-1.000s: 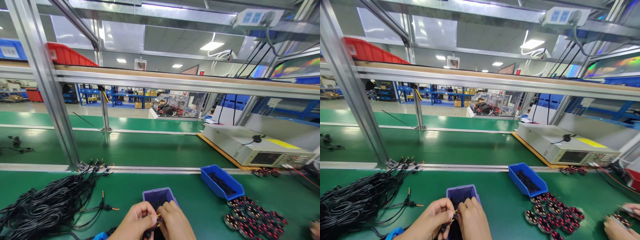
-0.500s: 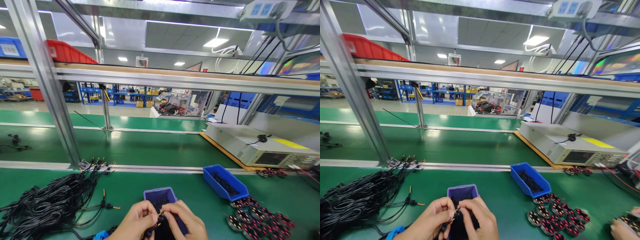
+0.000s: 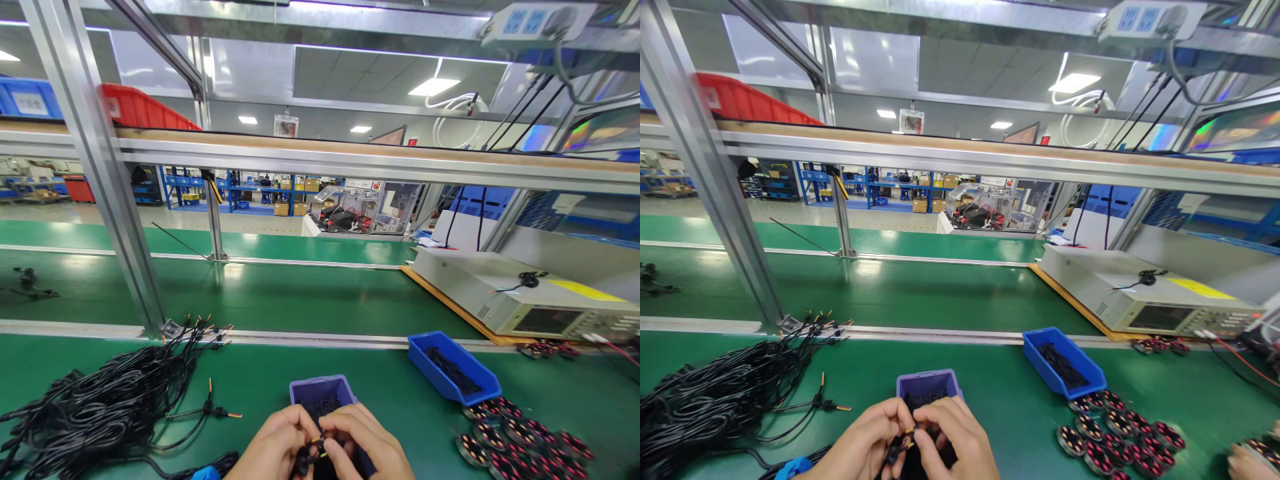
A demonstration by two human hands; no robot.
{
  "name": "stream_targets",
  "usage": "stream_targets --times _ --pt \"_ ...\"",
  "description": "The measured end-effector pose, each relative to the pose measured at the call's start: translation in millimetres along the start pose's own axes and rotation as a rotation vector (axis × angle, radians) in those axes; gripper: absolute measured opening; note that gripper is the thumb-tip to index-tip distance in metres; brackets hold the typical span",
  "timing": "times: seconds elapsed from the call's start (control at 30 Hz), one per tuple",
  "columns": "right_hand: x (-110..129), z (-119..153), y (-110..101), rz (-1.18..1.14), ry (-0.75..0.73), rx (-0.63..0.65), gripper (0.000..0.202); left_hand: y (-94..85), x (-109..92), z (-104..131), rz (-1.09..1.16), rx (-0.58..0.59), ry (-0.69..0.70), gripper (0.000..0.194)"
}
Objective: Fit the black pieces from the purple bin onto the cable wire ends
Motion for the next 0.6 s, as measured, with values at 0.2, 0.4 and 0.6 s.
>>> stream_targets --times 0.2,0.4,0.6 --pt "-17 3 5 -0.027 0.122 0.045 0.016 -3.3 -2 4 -0.008 0.067 0.107 0.036" --pt "-8 0 13 -0.097 0.066 0.102 0.022 0.6 5 2 -0.116 0.114 0.150 0.049" --pt "-13 5 -4 -0.221 0.110 0.017 0.025 -41.5 -47 22 -0.201 -0.094 0.133 0.042"
Point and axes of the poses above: each hand's wrist, its own z-axis away from the middle knuckle, its own y-axis out of the palm, x = y × z, the point moved 9 cm from there along -z, towards the middle knuckle, and after that the axes turned 14 degrees about -z, right-handed, at the moved point
